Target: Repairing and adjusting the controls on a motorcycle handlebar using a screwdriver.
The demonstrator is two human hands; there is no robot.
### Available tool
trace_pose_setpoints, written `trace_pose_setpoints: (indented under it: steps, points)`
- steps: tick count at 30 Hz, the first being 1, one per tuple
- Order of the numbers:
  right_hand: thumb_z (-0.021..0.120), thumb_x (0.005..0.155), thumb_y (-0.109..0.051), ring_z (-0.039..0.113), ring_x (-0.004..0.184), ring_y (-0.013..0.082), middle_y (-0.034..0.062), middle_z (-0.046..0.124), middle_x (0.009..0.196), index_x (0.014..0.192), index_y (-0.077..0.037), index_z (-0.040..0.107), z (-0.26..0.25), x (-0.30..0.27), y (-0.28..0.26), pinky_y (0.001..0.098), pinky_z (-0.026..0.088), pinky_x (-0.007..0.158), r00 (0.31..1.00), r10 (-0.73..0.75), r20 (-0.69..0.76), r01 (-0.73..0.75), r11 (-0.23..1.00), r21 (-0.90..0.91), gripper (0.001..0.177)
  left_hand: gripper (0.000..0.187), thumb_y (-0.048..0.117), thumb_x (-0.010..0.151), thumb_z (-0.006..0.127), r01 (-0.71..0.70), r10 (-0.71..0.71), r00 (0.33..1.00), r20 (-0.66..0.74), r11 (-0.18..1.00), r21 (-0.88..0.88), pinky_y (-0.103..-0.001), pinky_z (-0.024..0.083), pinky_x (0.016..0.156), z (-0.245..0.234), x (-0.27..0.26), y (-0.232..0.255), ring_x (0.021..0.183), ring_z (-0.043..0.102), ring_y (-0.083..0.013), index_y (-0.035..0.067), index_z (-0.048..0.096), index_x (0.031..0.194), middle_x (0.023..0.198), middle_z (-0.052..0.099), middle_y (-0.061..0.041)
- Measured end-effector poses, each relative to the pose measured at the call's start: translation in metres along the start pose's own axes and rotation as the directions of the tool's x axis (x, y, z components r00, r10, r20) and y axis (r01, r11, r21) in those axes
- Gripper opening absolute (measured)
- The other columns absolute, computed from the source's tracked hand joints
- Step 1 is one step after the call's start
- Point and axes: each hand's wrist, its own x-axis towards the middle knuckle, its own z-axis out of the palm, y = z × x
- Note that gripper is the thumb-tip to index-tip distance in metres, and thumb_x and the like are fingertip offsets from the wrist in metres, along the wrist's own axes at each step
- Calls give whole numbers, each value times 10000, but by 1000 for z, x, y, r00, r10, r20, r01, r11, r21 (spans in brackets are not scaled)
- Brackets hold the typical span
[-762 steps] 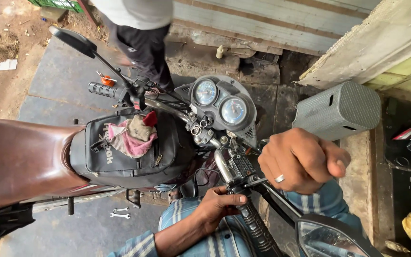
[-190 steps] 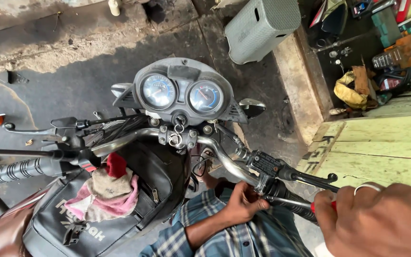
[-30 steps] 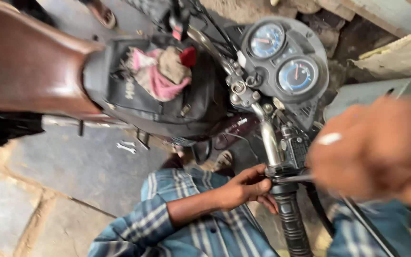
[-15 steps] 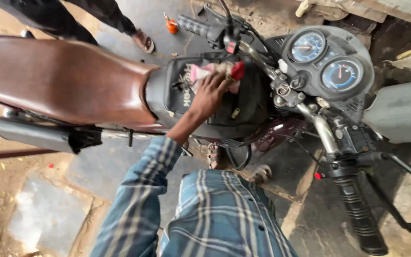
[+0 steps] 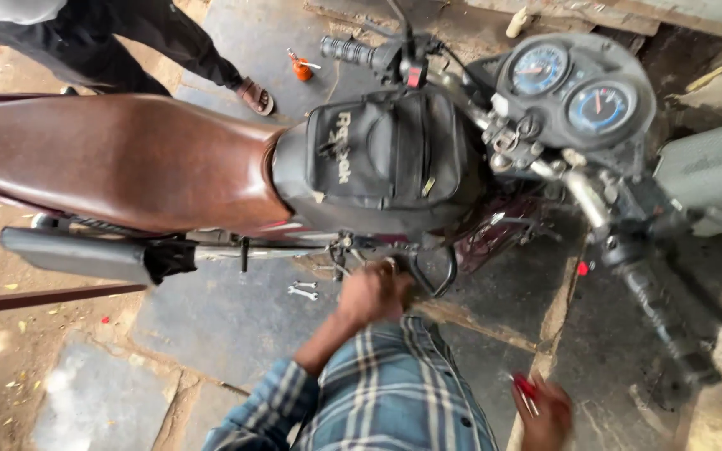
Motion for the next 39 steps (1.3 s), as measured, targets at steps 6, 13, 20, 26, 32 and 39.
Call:
trace_pose_setpoints:
  steps: [6,13,20,26,32,39]
  points:
    - [764,852,-214,306,1505,439,206,376,1597,1124,-202,669,-27,204,49,598,329,1184,979,147,-138,-180,946,-268,289,369,290,875,755,-44,126,874,-469,982,182,-493,570,706,-76,73,-94,820,702,-372,106,620,1165,975,698,-164]
    - [733,973,-156,326,1541,430,263,354,1623,1434,46,554,-16,380,135,478,385,1236,990,94,109,-81,989,-121,534,734,331,849,789,-55,137,947,-290,960,274,-516,556,726,-150,152,-98,895,670,-453,116,458,1467,1248,584,-256]
    - [825,769,-168,354,1544,381,148,450,1584,1057,-112,762,27,430,220,454,325,1281,961,31,275,99,889,-446,300,376,407,928,748,-142,211,923,-321,964,224,-495,557,737,-130,159,-149,859,695,-406,94,689,1127,1077,669,-189]
    - [911,646,-520,237,1538,410,202,325,1619,1238,-128,681,39,429,191,577,208,1258,962,133,237,-53,947,-317,746,449,380,1026,646,74,-94,995,-17,871,-487,-327,431,534,-68,45,-201,608,532,-123,-39,753,906,651,618,-75]
    - [854,714,-633,221,1551,436,171,238,1670,1399,-197,546,60,408,153,698,148,1234,980,180,89,-143,937,-319,868,293,239,946,624,96,23,983,181,780,-618,-279,545,782,-60,24,-180,875,700,-103,-8,737,1057,915,779,-16]
    - [660,773,-800,226,1552,418,149,283,1677,1483,-258,530,60,404,154,657,206,1152,976,210,54,-180,923,-341,902,304,353,858,756,-207,208,978,14,977,-49,-410,582,701,-112,64,-125,778,733,-277,61,781,939,917,764,-127]
